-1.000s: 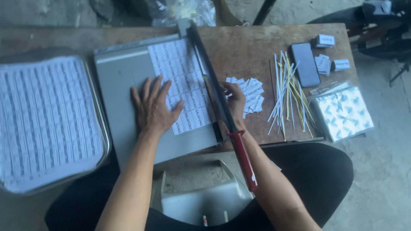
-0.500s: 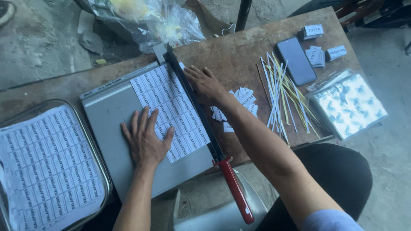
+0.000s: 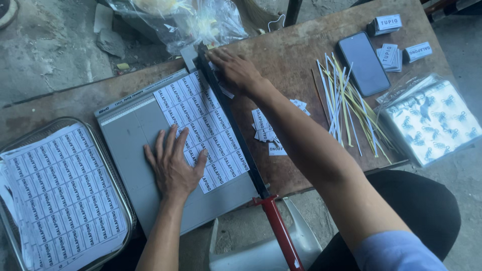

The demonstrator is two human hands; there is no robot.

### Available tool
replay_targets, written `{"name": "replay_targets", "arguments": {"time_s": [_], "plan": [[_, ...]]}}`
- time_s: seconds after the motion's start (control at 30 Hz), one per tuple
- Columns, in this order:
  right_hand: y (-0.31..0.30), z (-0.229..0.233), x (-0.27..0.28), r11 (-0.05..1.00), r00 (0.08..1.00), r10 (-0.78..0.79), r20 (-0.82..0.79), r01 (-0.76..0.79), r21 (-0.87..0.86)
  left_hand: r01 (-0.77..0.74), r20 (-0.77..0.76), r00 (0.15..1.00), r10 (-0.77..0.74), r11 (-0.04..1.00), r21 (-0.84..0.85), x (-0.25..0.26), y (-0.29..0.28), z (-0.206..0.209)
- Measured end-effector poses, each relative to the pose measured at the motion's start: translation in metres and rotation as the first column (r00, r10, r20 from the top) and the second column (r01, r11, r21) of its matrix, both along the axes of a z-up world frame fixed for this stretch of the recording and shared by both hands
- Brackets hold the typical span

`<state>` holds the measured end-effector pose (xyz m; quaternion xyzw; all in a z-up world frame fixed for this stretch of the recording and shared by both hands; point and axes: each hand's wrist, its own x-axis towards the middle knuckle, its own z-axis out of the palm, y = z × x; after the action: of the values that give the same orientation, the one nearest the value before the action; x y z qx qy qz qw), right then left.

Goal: The person uses a paper trimmer to cut a large sheet of printed labels into smaller strips. They repeatedly align the sheet, pull down the cutting bar, and move the cut pieces aside.

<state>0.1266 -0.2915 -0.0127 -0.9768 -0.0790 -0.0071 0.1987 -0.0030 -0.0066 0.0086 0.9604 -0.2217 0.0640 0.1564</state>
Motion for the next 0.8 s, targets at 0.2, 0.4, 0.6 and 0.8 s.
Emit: {"name": "replay_targets", "arguments": {"time_s": [0.2,0.4,0.6,0.8], "plan": [[-0.011,-0.012,-0.04,0.959,0.973,0.23,-0.002,-0.227,-0.17,0.017,-0.001,1.0,-0.017,0.999,-0.042,0.003,-0.002,0.004],[-0.03,0.001,-0.077,0.966,0.969,0.248,-0.016,-0.248,-0.066,-0.013,0.003,1.0,0.014,0.999,-0.047,-0.007,0.001,-0.001],[-0.027,-0.021,-0.012,0.978,0.959,-0.039,0.282,-0.022,0.208,-0.024,0.012,1.0,0.025,0.998,-0.057,-0.005,-0.001,0.009],[-0.013,-0.052,0.039,0.968,0.98,-0.154,0.123,0.125,0.218,-0.04,-0.021,0.999,0.04,0.999,-0.025,0.0,-0.004,0.004]]}}
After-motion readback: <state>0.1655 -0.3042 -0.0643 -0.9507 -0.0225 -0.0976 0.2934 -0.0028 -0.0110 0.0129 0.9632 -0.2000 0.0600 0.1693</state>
